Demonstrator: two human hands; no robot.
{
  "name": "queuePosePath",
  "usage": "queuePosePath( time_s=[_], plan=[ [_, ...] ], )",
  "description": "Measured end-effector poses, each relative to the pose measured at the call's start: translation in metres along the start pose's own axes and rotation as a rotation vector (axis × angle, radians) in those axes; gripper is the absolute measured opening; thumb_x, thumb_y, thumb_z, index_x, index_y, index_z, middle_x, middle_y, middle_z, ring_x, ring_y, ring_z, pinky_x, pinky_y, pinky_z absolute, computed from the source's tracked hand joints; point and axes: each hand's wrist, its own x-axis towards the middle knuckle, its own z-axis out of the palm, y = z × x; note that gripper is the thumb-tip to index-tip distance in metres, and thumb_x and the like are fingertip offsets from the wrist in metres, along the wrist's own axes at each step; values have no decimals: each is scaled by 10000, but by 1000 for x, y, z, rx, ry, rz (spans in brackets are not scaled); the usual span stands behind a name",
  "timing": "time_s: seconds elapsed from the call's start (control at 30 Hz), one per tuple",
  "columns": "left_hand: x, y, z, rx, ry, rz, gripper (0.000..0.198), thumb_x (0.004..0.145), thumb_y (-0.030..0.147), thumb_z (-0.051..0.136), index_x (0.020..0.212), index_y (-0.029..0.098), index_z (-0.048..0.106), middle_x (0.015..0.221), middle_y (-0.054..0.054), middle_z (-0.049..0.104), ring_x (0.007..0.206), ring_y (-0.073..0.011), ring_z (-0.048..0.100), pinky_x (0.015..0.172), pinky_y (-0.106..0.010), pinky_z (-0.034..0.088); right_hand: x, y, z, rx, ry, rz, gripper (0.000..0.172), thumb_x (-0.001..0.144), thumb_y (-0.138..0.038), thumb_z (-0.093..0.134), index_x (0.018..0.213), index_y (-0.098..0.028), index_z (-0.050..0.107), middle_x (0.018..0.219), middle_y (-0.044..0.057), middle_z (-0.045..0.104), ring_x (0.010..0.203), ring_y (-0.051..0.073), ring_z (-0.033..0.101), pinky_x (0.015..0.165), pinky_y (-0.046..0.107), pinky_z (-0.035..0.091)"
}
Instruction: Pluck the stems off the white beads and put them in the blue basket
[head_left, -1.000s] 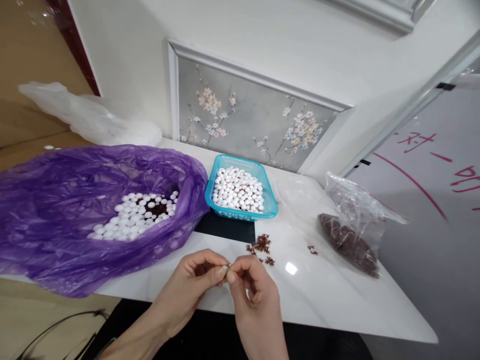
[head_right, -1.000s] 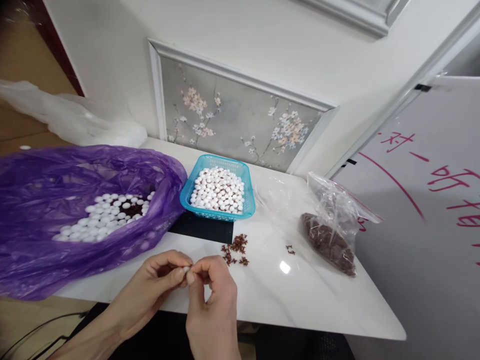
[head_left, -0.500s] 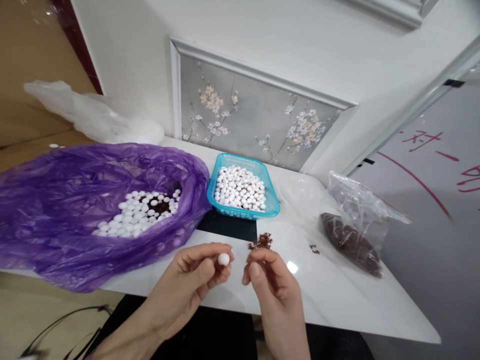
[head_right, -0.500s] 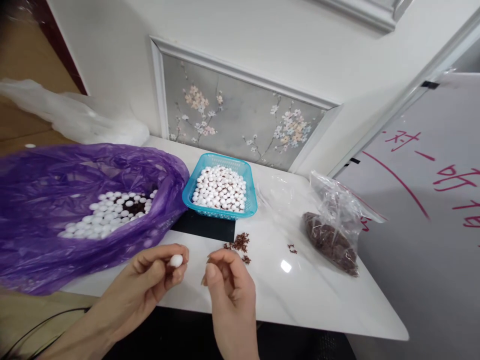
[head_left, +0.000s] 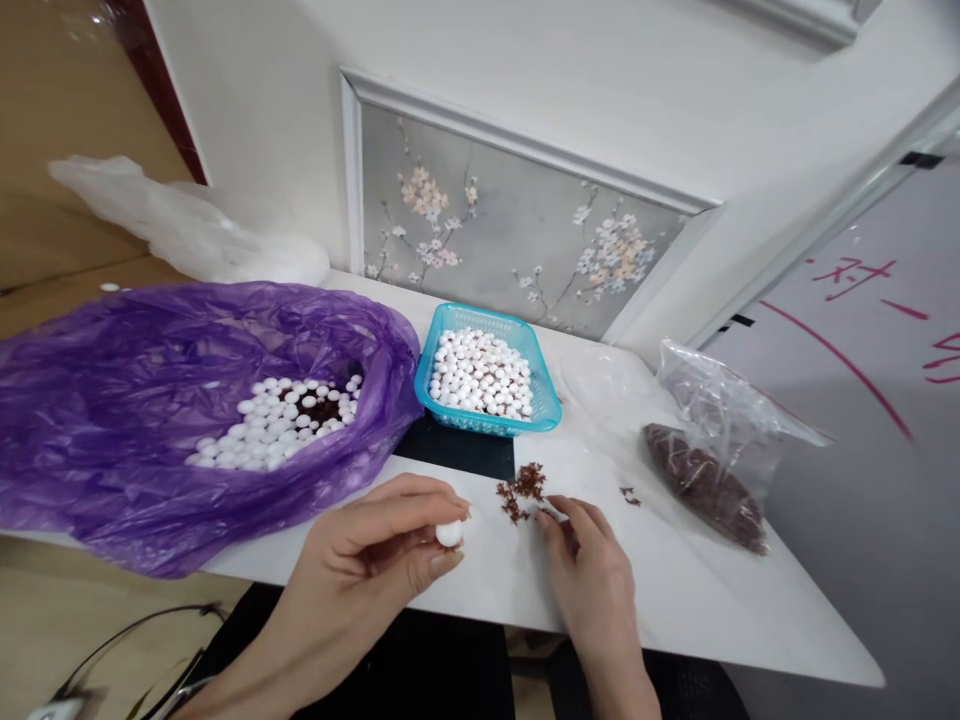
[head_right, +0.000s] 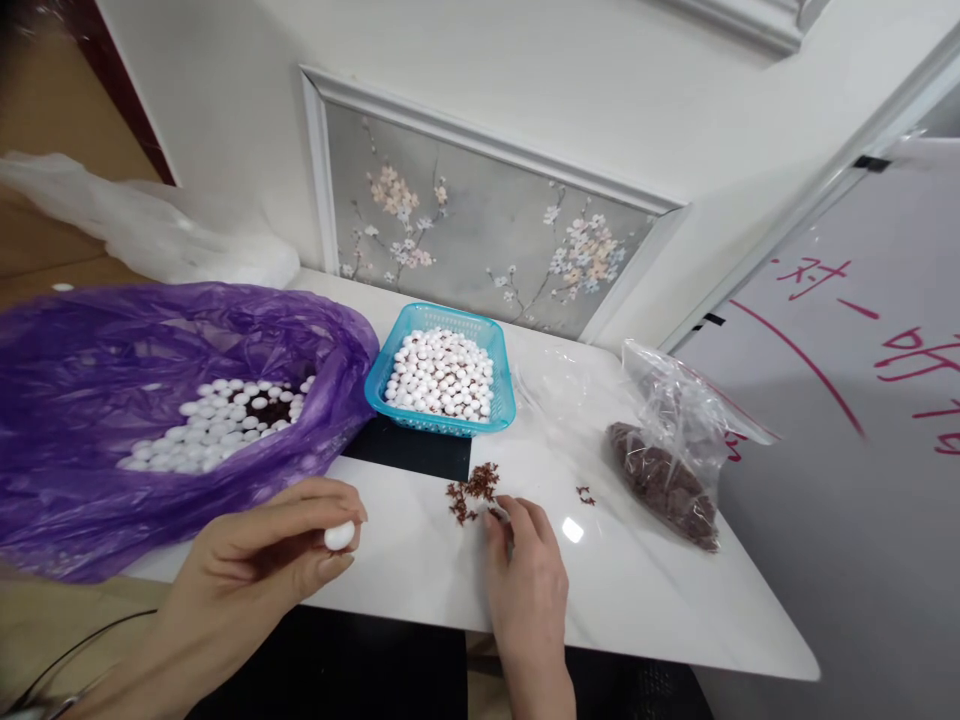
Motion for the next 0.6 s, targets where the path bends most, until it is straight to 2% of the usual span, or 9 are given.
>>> queuePosePath(
  time_s=[0.23, 0.37, 0.6],
  plan=[
    [1, 0, 0, 7, 6, 10, 229, 697, 131, 731, 847, 298, 777, 897, -47, 685, 778, -189, 598, 643, -236, 485, 0, -5, 3, -99, -39, 4, 211, 882, -294, 482, 948, -217, 666, 1003, 56, 651, 951, 239, 588, 803, 352, 452],
    [3, -5, 1, -139, -11, -43, 178, 714, 141, 724, 829, 272, 761, 846, -33, 676, 742, -159, 576, 685, -239, 478, -1, -6, 3, -102, -42, 10, 187, 884, -301, 491, 931, -227, 657, 995, 45, 646, 960, 237, 572, 801, 347, 445],
    [3, -9, 5, -326, 18, -174, 128, 697, 198, 759, 812, 253, 771, 858, -25, 676, 691, -114, 557, 668, -206, 485, -2, -5, 5, -90, -10, -24, 209, 886, -308, 481, 908, -225, 671, 971, 61, 652, 923, 241, 581, 756, 344, 444]
  ],
)
